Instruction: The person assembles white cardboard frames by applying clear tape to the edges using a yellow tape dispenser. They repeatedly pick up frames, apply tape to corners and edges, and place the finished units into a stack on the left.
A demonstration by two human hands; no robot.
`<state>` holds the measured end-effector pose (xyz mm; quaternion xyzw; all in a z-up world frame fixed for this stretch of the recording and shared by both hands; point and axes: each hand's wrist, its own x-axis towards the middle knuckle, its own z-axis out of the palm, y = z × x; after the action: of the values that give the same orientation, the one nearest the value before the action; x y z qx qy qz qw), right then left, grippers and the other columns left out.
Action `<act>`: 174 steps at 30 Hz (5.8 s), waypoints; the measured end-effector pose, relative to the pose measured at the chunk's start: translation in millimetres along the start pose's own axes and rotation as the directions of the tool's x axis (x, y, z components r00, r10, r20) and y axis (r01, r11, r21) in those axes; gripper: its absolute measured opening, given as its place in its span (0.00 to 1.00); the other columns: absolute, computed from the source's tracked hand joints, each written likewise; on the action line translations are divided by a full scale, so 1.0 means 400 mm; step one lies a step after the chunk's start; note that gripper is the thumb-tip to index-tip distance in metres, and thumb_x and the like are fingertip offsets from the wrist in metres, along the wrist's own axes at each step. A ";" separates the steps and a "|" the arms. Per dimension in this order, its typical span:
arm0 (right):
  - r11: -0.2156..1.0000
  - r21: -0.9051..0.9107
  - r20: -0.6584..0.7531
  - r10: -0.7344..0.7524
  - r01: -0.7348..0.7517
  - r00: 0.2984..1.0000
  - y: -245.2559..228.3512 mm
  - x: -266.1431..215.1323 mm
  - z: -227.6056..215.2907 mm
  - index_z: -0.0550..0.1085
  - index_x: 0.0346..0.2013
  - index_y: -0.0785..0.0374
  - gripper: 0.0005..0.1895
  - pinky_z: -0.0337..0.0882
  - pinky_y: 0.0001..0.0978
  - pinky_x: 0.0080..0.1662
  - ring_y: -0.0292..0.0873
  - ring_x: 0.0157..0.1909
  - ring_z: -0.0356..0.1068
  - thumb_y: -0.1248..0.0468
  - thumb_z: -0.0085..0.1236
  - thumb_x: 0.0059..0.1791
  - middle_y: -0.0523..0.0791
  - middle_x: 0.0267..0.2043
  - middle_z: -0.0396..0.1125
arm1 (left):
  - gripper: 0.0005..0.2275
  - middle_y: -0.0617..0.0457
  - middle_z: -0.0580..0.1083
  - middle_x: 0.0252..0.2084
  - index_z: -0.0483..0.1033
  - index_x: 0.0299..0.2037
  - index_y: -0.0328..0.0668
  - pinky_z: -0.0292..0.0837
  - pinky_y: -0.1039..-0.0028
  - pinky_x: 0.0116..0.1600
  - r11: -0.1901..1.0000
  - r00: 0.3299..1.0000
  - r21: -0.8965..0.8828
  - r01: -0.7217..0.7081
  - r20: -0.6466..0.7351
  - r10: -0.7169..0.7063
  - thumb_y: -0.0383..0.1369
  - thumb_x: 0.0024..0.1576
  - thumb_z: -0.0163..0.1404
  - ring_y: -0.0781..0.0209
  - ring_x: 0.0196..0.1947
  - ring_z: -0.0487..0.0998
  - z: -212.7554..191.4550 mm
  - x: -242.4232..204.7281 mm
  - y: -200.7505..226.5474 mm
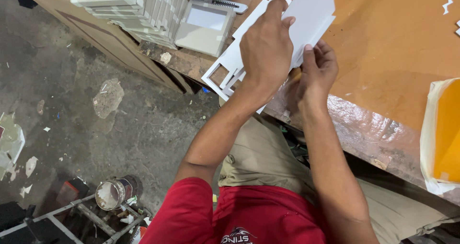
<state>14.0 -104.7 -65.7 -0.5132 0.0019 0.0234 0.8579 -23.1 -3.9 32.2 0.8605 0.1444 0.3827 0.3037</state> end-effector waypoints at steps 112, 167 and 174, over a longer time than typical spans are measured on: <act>0.211 -0.958 -0.253 -0.292 -0.196 0.922 -0.578 -0.390 -0.769 0.66 0.46 0.69 0.17 0.69 0.32 0.34 0.42 0.31 0.71 0.77 0.66 0.51 0.55 0.34 0.73 | 0.04 0.47 0.72 0.42 0.75 0.42 0.35 0.63 0.58 0.49 0.909 0.755 -0.181 -0.376 0.508 0.414 0.26 0.60 0.55 0.47 0.43 0.70 0.282 -0.181 -0.007; 0.162 -0.961 0.275 0.515 0.222 0.812 -0.671 -0.200 -0.380 0.48 0.62 0.70 0.35 0.74 0.32 0.44 0.41 0.43 0.75 0.65 0.57 0.48 0.48 0.37 0.74 | 0.04 0.54 0.75 0.38 0.76 0.45 0.43 0.67 0.62 0.59 0.095 0.091 -0.143 -0.985 0.039 0.995 0.31 0.64 0.51 0.62 0.40 0.75 0.036 -0.188 0.160; -0.102 -0.990 0.027 0.562 0.101 0.827 -0.692 -0.183 -0.292 0.54 0.63 0.66 0.38 0.74 0.36 0.43 0.44 0.40 0.79 0.59 0.65 0.48 0.49 0.33 0.78 | 0.05 0.53 0.75 0.37 0.75 0.45 0.40 0.67 0.62 0.58 0.066 0.066 -0.130 -0.989 0.007 0.998 0.32 0.64 0.51 0.60 0.39 0.75 0.032 -0.192 0.163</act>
<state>-44.9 -340.9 124.8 -0.9343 -0.1193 0.2916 0.1670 -63.7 -96.5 22.7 0.7296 -0.5130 0.4521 0.0061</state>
